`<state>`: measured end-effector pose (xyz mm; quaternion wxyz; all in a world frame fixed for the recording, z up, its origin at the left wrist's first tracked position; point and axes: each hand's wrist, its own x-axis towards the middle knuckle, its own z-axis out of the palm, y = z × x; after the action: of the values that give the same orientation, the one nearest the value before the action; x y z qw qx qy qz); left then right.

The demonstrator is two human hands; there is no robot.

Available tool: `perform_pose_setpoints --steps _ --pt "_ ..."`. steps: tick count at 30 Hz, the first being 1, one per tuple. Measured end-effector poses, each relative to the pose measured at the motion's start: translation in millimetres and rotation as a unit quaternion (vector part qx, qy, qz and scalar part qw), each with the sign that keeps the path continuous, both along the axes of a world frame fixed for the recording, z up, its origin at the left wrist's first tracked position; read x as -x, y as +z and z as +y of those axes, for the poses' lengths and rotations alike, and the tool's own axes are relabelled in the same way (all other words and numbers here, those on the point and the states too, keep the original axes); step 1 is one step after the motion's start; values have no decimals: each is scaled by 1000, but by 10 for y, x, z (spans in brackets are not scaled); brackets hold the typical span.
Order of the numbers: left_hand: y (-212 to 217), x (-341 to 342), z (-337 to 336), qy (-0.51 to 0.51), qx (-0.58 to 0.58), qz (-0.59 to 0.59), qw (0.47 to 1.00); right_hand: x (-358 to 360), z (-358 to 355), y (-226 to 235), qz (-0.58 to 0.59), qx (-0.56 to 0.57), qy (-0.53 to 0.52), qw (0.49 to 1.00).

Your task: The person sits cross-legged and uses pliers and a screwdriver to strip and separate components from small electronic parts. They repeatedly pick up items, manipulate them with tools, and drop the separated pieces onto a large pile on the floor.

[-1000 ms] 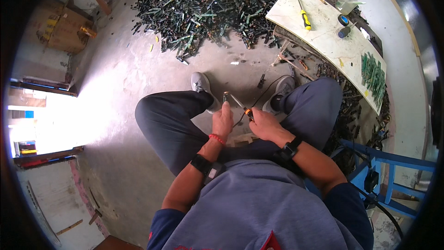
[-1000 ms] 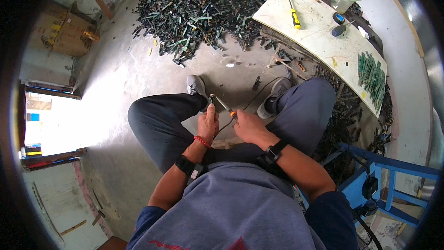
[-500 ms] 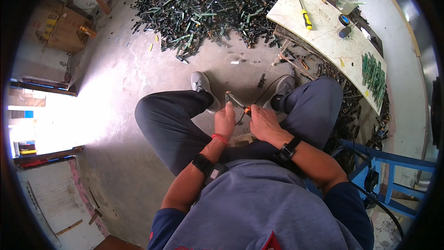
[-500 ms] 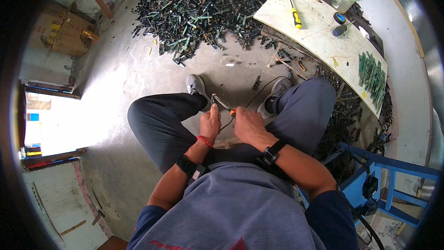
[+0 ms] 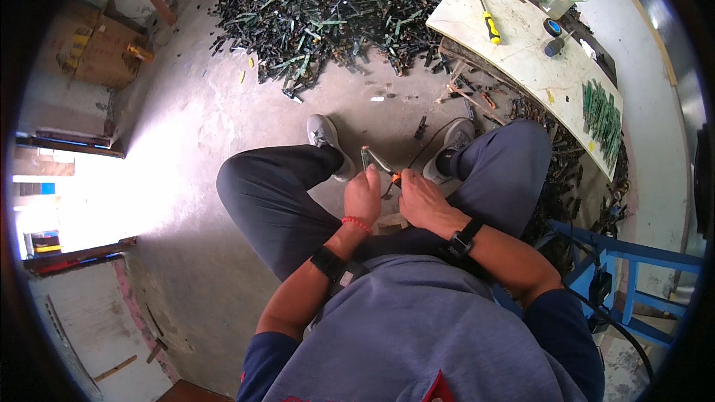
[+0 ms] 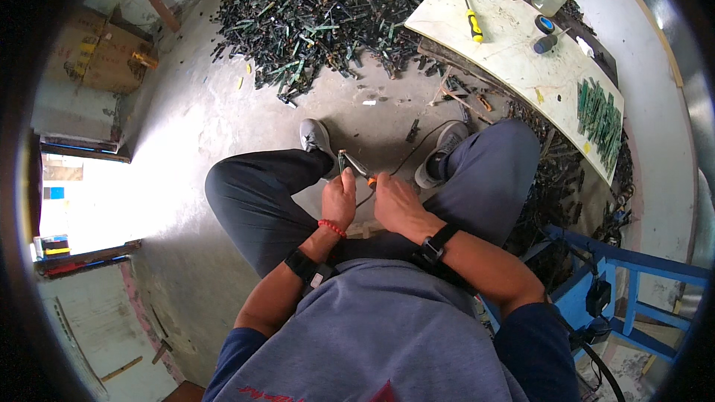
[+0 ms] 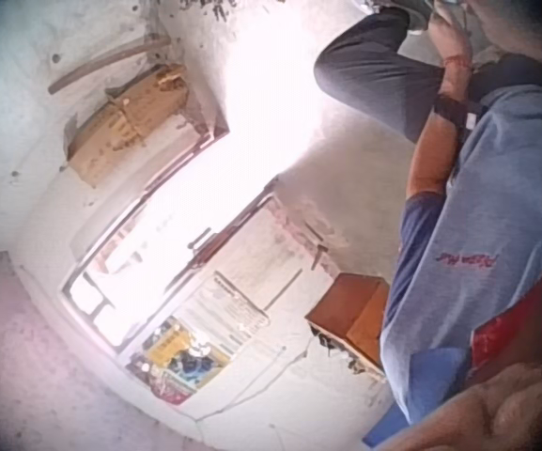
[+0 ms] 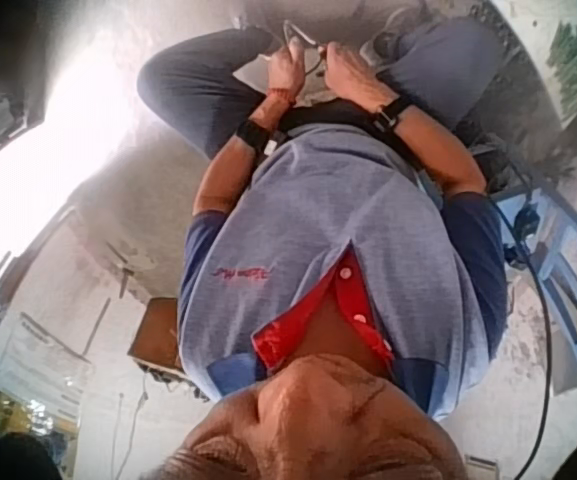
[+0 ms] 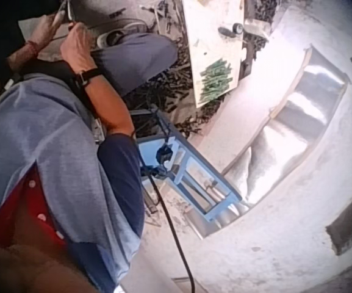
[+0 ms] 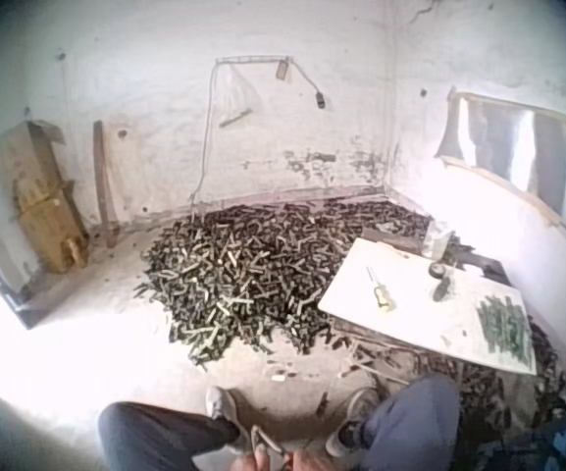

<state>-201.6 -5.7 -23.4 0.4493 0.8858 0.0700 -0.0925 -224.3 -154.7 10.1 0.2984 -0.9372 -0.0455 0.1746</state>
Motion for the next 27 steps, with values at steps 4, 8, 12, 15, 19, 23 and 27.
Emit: perform_pose_setpoints --steps 4,8,12,15,19,23,27 --pt "41 -2 -21 -2 -22 -5 1000 -2 1 14 14 5 -3 1000" --pt "47 7 -29 0 -46 -17 999 -5 -2 55 9 -5 -5 1000" --pt "36 8 -25 -2 -48 -19 999 -14 -5 105 7 -8 -1 1000" --pt "5 13 -14 -6 -53 -20 998 -20 -12 78 11 -12 0 1000" --pt "-20 31 -5 -5 -57 -20 998 -23 -22 17 33 -42 -1 999" --pt "0 42 10 -2 -61 -10 998 -61 -29 32 88 -82 -6 993" --pt "-39 29 4 -5 -72 -7 997 -92 -95 -133 145 -198 -20 969"
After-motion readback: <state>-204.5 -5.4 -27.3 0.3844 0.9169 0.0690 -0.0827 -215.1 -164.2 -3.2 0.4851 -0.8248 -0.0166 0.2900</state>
